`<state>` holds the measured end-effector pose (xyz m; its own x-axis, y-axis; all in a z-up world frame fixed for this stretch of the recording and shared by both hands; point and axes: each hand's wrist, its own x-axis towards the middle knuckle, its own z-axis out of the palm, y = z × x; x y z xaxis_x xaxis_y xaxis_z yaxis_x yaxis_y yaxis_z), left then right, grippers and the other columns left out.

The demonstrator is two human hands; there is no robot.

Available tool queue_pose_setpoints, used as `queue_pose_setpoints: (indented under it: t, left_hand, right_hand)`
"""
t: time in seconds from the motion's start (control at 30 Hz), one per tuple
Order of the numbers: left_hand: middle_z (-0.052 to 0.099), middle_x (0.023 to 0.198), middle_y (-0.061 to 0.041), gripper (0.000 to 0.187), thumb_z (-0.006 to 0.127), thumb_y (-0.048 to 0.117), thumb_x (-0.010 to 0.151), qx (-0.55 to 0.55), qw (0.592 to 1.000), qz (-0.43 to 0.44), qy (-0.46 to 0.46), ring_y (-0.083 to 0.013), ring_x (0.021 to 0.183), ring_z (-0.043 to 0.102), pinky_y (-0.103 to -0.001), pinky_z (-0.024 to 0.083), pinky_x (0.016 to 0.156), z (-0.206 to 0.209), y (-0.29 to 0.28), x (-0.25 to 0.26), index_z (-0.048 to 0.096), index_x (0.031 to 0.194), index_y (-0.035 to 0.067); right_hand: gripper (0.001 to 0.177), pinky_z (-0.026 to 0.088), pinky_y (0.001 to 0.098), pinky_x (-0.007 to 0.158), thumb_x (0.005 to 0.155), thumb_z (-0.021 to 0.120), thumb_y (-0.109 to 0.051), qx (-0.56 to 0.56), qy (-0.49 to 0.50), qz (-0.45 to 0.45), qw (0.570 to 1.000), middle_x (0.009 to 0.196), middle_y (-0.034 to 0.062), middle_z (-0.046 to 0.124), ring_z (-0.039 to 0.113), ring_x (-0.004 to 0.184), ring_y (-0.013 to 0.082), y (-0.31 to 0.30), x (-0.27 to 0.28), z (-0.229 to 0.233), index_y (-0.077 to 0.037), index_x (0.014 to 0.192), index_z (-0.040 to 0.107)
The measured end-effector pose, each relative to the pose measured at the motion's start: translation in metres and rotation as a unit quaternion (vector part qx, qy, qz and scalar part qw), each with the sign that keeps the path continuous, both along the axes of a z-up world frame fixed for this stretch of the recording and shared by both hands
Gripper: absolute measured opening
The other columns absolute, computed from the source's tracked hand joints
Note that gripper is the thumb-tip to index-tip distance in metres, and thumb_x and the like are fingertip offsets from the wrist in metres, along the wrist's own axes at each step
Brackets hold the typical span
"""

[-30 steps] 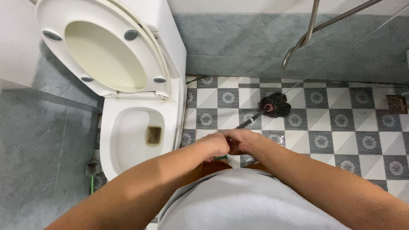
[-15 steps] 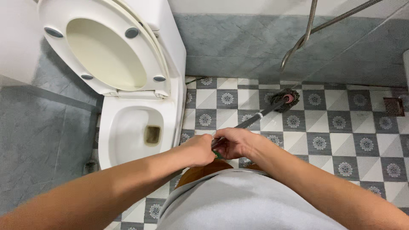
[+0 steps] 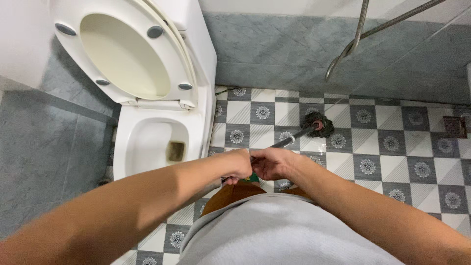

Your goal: The person assembles a mop by connecting a metal pole to a mop head. They then use a handheld bidet sprayer to rinse the mop head and the pole connection. Finally, they secure the connection with a small green clip.

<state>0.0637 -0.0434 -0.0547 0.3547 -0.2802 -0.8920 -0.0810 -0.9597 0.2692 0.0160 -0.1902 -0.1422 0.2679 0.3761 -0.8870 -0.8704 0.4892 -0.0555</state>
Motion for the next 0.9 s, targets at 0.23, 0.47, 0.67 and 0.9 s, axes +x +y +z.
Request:
queue_pose_setpoints:
  t: [0.23, 0.47, 0.67, 0.9]
  left_hand:
    - [0.074, 0.075, -0.019, 0.020, 0.057, 0.002, 0.086, 0.053, 0.998, -0.032, -0.033, -0.0272, 0.059, 0.071, -0.039, 0.057, 0.051, 0.013, -0.009, -0.007, 0.073, 0.093, -0.008]
    - [0.076, 0.090, -0.015, 0.030, 0.066, 0.018, 0.081, 0.041, 0.991, -0.020, -0.127, -0.0256, 0.075, 0.075, -0.035, 0.056, 0.061, 0.024, -0.019, -0.015, 0.075, 0.105, 0.003]
    - [0.072, 0.077, -0.016, 0.022, 0.059, 0.010, 0.086, 0.014, 0.997, 0.071, -0.017, -0.0227, 0.056, 0.066, -0.035, 0.051, 0.046, 0.048, 0.012, -0.004, 0.069, 0.099, -0.005]
    - [0.053, 0.062, -0.003, 0.017, 0.069, 0.015, 0.091, -0.071, 0.958, 0.228, 0.157, -0.0134, 0.048, 0.049, -0.030, 0.041, 0.040, 0.032, 0.048, 0.009, 0.060, 0.090, 0.001]
  right_hand:
    - [0.015, 0.056, 0.0244, 0.070, 0.099, 0.067, -0.017, 0.056, 0.025, -0.043, 0.997, 0.094, 0.0058, 0.069, 0.063, 0.079, 0.0126, -0.006, -0.003, -0.016, -0.002, 0.101, 0.066]
    - [0.030, 0.057, 0.0429, 0.096, 0.093, 0.060, -0.002, 0.015, 0.081, -0.092, 0.992, 0.127, 0.0205, 0.061, 0.068, 0.105, 0.0294, -0.004, 0.008, -0.003, 0.009, 0.120, 0.053]
    - [0.022, 0.056, 0.0431, 0.096, 0.095, 0.058, -0.005, 0.012, 0.039, -0.077, 0.996, 0.114, 0.0168, 0.061, 0.065, 0.101, 0.0270, 0.011, 0.009, -0.009, 0.005, 0.114, 0.055]
    - [0.020, 0.061, 0.0346, 0.080, 0.098, 0.059, -0.013, -0.011, -0.011, -0.027, 1.000, 0.103, 0.0140, 0.065, 0.066, 0.092, 0.0225, 0.023, 0.012, 0.025, 0.005, 0.105, 0.061]
